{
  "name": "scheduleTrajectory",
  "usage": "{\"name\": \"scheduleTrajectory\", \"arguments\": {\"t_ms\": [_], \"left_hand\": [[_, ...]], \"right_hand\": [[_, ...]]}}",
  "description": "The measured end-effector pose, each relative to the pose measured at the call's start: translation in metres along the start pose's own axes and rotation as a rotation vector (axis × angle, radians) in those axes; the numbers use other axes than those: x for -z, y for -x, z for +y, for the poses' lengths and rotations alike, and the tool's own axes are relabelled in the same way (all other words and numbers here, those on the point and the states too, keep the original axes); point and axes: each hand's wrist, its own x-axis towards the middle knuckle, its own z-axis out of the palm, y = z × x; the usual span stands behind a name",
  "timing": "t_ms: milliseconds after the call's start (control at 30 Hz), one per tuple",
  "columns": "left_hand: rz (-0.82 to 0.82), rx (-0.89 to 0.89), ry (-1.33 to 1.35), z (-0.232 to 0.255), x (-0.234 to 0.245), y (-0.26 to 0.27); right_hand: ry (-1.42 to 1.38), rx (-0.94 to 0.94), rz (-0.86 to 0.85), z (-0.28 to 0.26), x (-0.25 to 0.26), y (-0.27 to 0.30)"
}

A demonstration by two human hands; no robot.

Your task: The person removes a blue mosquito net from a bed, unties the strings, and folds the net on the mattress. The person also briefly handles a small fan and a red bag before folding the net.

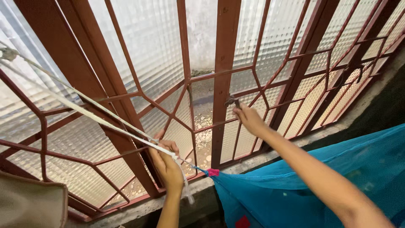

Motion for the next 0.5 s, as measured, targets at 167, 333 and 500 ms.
{"name": "scheduleTrajectory", "arguments": {"t_ms": [167, 333, 500], "left_hand": [[-0.061, 0.112, -0.053, -0.016, 0.026, 0.001], [-0.308, 0.089, -0.301, -0.036, 0.026, 0.020], [-0.621, 0.241, -0.406, -0.148, 0.048, 0.118]], "right_hand": [[0.523, 0.178, -0.055, -0.014, 0.060, -0.027], [0.389, 0.095, 0.118, -0.028, 0.014, -0.080], [0.147, -0.058, 0.183, -0.061, -0.037, 0.000]]}}
